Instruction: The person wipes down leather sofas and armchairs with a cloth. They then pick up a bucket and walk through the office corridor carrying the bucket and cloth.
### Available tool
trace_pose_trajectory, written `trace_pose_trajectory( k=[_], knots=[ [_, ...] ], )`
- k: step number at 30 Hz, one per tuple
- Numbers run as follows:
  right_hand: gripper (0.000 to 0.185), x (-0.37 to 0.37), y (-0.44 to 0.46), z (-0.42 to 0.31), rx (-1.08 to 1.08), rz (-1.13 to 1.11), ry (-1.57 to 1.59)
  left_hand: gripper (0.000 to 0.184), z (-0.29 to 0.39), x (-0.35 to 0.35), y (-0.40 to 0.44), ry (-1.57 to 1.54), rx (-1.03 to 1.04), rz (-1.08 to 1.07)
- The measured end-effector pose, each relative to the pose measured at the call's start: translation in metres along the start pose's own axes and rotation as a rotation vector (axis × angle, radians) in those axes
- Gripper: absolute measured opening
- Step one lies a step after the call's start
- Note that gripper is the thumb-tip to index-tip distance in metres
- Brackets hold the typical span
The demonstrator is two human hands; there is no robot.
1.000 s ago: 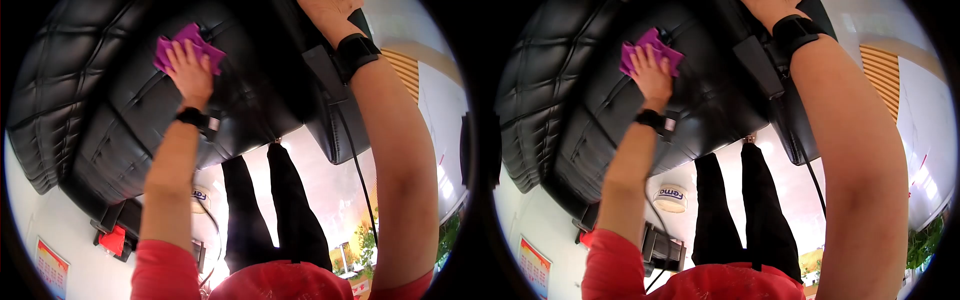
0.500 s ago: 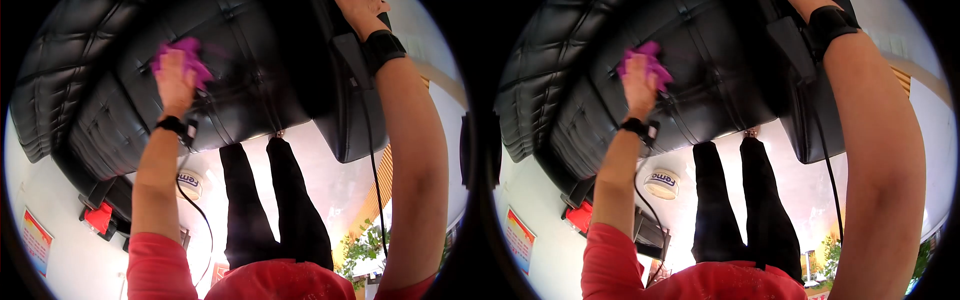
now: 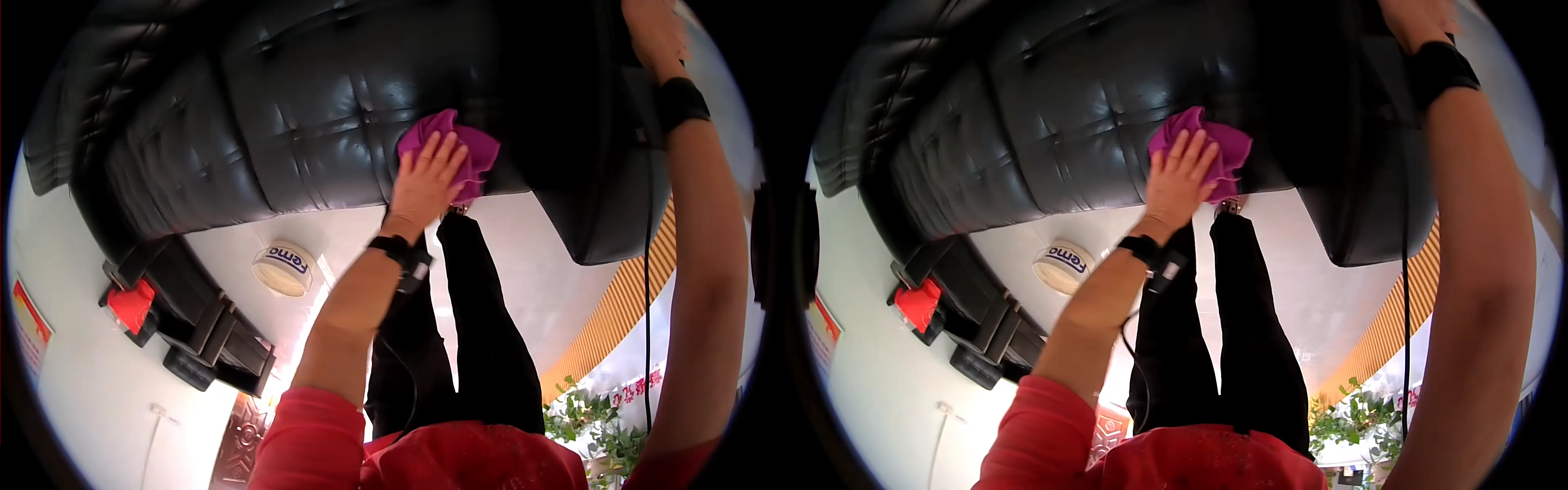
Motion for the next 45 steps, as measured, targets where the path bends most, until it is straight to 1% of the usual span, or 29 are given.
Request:
trace_pose_trajectory(
  k=[1,2,5,6,7,9,10,11,12,13,15,18,19,20,21,23,24,26,27,28,30,33,35,37,39,41,42,43,45],
  knots=[
    [0.068,-0.001,0.0,-0.001,-0.006,-0.01,0.014,0.068,-0.023,-0.005,-0.004,0.006,0.03,-0.024],
    [0.052,0.0,-0.003,0.0,-0.044,-0.089,0.131,0.069,-0.055,-0.015,-0.005,0.083,-0.082,-0.072],
    [0.06,0.015,0.005,0.004,-0.058,-0.017,0.025,0.064,-0.169,-0.044,-0.032,0.093,-0.436,0.251],
    [0.06,0.019,0.007,0.006,-0.065,-0.026,0.004,0.062,-0.2,-0.052,-0.039,0.185,-0.539,0.262],
    [0.06,0.019,0.009,0.007,-0.071,-0.046,0.005,0.06,-0.225,-0.052,-0.048,0.184,-0.655,0.374],
    [0.06,0.022,0.01,0.009,-0.091,-0.096,0.014,0.06,-0.236,-0.046,-0.042,0.158,-1.036,0.39],
    [0.069,0.031,0.028,0.025,-0.246,-0.142,0.131,0.061,-0.217,-0.048,-0.026,0.193,-1.121,0.312],
    [0.07,0.013,0.013,0.017,-0.258,-0.007,0.126,0.062,-0.195,-0.034,-0.011,0.299,-1.038,0.353],
    [0.071,0.021,0.016,0.016,-0.412,-0.037,0.028,0.065,-0.155,-0.032,0.011,0.31,-0.836,0.336],
    [0.071,0.022,0.017,0.015,-0.465,-0.038,-0.031,0.067,-0.111,-0.046,0.03,0.166,-0.709,0.351],
    [0.066,0.027,0.021,0.013,-0.548,-0.017,-0.151,0.067,-0.055,-0.04,0.051,-0.039,-0.389,0.242],
    [0.052,0.034,0.025,0.011,-0.634,0.018,-0.332,0.067,-0.072,-0.044,0.051,-0.156,-0.097,0.263],
    [0.048,0.043,0.031,0.016,-0.738,0.074,-0.425,0.067,-0.088,-0.047,0.047,-0.186,-0.004,0.252],
    [0.046,0.052,0.038,0.022,-0.839,0.142,-0.517,0.066,-0.112,-0.051,0.041,-0.061,-0.045,0.253],
    [0.046,0.054,0.04,0.024,-0.855,0.212,-0.507,0.064,-0.145,-0.06,0.035,-0.039,-0.196,0.2],
    [0.045,0.061,0.044,0.028,-0.856,0.255,-0.423,0.063,-0.212,-0.062,0.003,0.11,-0.391,0.396],
    [0.044,0.066,0.046,0.032,-0.847,0.222,-0.355,0.062,-0.237,-0.066,-0.015,0.133,-0.464,0.4],
    [0.043,0.056,0.043,0.028,-0.793,0.064,-0.438,0.058,-0.273,-0.06,-0.054,0.053,-0.665,0.464],
    [0.043,0.05,0.04,0.026,-0.766,-0.014,-0.479,0.056,-0.275,-0.057,-0.072,0.007,-0.792,0.461],
    [0.043,0.063,0.059,0.032,-0.851,0.074,-0.609,0.057,-0.265,-0.052,-0.088,0.003,-0.833,0.496],
    [0.047,0.066,0.072,0.03,-0.867,0.167,-0.655,0.058,-0.237,-0.034,-0.121,0.006,-0.919,0.566],
    [0.051,0.064,0.069,0.032,-0.708,0.135,-0.441,0.061,-0.164,-0.011,-0.131,-0.014,-1.072,0.571],
    [0.043,0.058,0.07,0.03,-0.632,0.114,-0.344,0.068,-0.104,0.0,-0.108,-0.065,-1.057,0.415],
    [0.04,0.049,0.067,0.023,-0.587,0.07,-0.245,0.072,-0.045,0.01,-0.076,-0.15,-0.862,0.3],
    [0.04,0.031,0.039,0.011,-0.567,-0.001,-0.153,0.073,-0.021,0.004,-0.06,-0.242,-0.75,0.285],
    [0.041,0.031,0.037,0.017,-0.585,-0.078,-0.102,0.073,-0.038,0.007,-0.068,-0.227,-0.592,0.303],
    [0.042,0.039,0.041,0.019,-0.609,-0.117,-0.09,0.073,-0.053,0.007,-0.076,-0.195,-0.532,0.224],
    [0.039,0.044,0.048,0.018,-0.639,-0.127,-0.136,0.072,-0.075,0.007,-0.088,-0.225,-0.607,0.159],
    [0.033,0.051,0.06,0.013,-0.703,-0.126,-0.283,0.07,-0.124,0.006,-0.123,-0.087,-0.717,0.501]
  ],
)
Point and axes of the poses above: each hand's wrist, its own y-axis towards the middle knuckle, its own x-axis out of the palm, z = x × y, the point moved 6 cm from there along y, towards the middle knuckle, and after that the axes turned 9 degrees about z, right-handed, at the moved point
